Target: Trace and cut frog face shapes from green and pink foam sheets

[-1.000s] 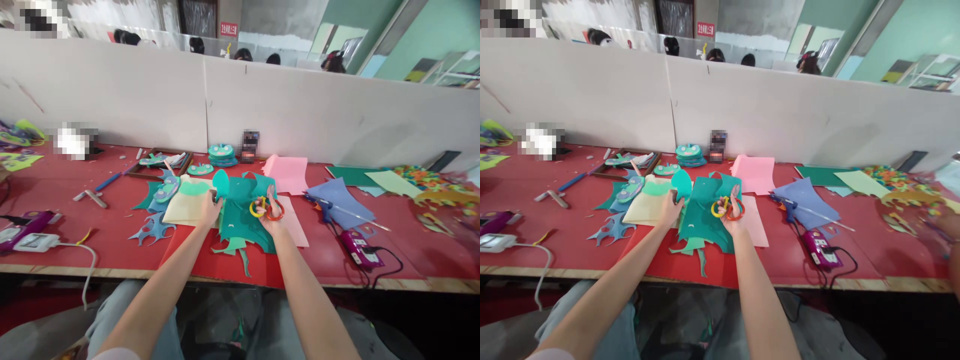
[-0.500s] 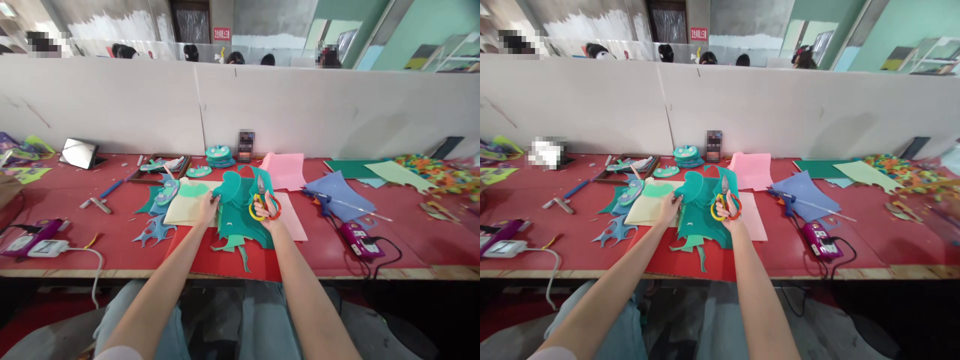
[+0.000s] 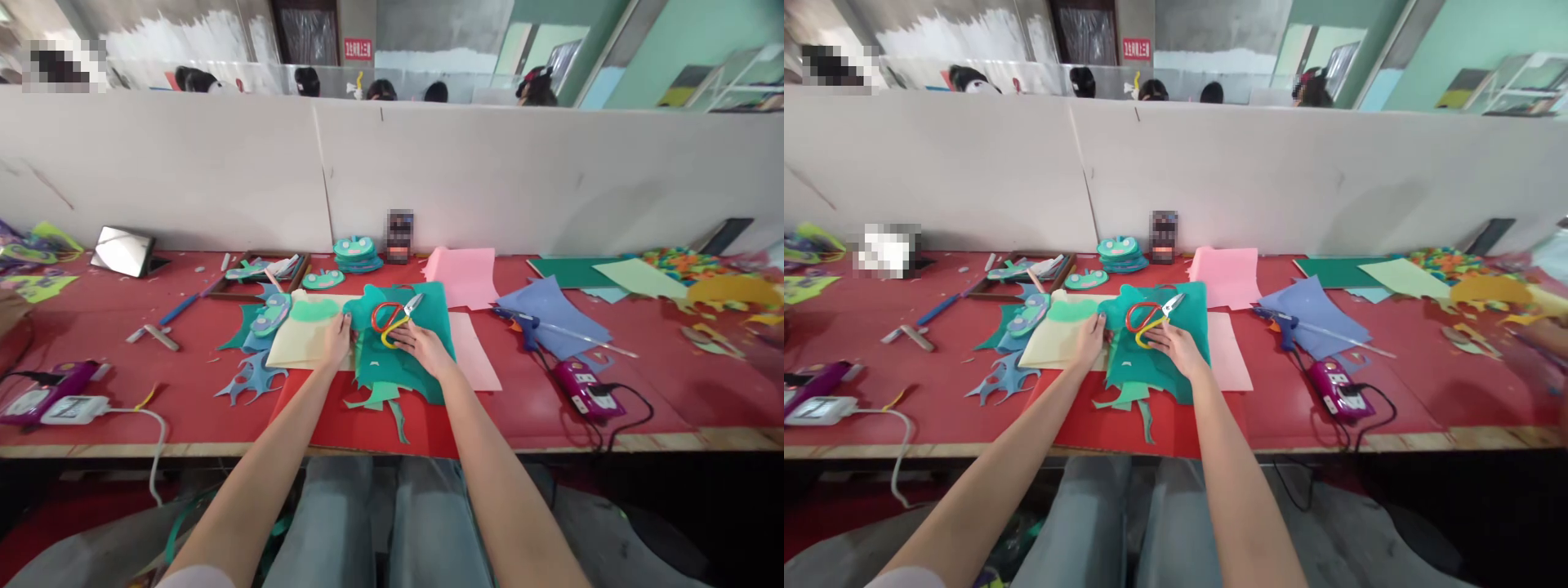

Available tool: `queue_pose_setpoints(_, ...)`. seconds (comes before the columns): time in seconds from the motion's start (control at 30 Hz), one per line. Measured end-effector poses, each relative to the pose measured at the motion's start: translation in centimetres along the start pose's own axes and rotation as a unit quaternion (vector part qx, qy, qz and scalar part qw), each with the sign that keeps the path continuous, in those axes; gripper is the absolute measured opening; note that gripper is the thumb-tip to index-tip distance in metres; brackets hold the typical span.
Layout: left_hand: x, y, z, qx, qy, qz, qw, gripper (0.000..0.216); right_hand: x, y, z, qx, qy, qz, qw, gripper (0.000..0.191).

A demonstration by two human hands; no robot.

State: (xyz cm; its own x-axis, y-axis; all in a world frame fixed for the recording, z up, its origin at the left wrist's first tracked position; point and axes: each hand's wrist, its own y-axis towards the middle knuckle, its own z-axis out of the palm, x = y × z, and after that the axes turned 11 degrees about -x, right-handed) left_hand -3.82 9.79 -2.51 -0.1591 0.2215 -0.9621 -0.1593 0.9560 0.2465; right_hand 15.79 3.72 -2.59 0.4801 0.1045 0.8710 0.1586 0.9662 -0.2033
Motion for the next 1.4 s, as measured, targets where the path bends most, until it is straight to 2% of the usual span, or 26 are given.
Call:
queue_pose_setpoints(0.17, 0.0, 0.1, -0.2, -0.025, -0.049, -0.009, 0.998, 0.044, -0.6, 0.0, 0.1, -0.109, -0.047, -0.094, 0.989, 0.025)
queue_pose_setpoints(0.3, -0.1, 0.1, -0.4, -0.023, -0.072, -0.020, 0.997, 0.043, -0.9, 0.3, 0.7, -0.155, -0.113, -0.110, 0.975, 0.030)
queue_pose_setpoints(0.4, -0.3, 0.0, -0.5, -0.005, -0.075, -0.016, 0.997, 0.043, -1.0, 1.0, 1.5, -0.147, -0.193, -0.093, 0.966, 0.036)
queue_pose_setpoints(0.53, -0.5, -0.2, -0.5, 0.018, -0.044, 0.004, 0.999, 0.042, -0.4, 1.9, 1.8, -0.098, -0.270, -0.065, 0.956, 0.047)
queue_pose_setpoints(0.63, -0.2, -0.3, -0.3, 0.044, 0.000, 0.014, 0.999, 0.039, 0.1, 2.1, 1.3, -0.062, -0.287, -0.054, 0.954, 0.048)
queue_pose_setpoints(0.8, 0.6, -0.2, 0.1, 0.082, 0.079, 0.021, 0.993, 0.033, 0.2, 1.8, 1.0, -0.049, -0.265, -0.091, 0.959, 0.066)
queue_pose_setpoints(0.93, 0.3, -0.5, 0.2, 0.091, 0.125, 0.036, 0.987, 0.031, 0.0, 2.0, 1.5, -0.053, -0.245, -0.128, 0.959, 0.050)
queue_pose_setpoints(1.03, -0.4, -0.7, 0.0, 0.063, 0.161, 0.060, 0.983, 0.030, -0.1, 2.5, 1.5, -0.077, -0.220, -0.146, 0.962, 0.041)
queue_pose_setpoints(1.27, -1.5, -0.4, -1.5, -0.104, 0.275, 0.096, 0.951, 0.031, 0.2, 3.0, 0.9, -0.141, -0.100, -0.129, 0.976, 0.042)
queue_pose_setpoints(1.33, -1.1, -0.6, -1.9, -0.125, 0.309, 0.088, 0.939, 0.029, 0.4, 3.0, 0.8, -0.145, -0.070, -0.117, 0.980, 0.043)
queue_pose_setpoints(1.4, -0.5, -0.8, -2.0, -0.120, 0.360, 0.082, 0.922, 0.029, 0.5, 3.0, 0.8, -0.146, -0.047, -0.105, 0.983, 0.044)
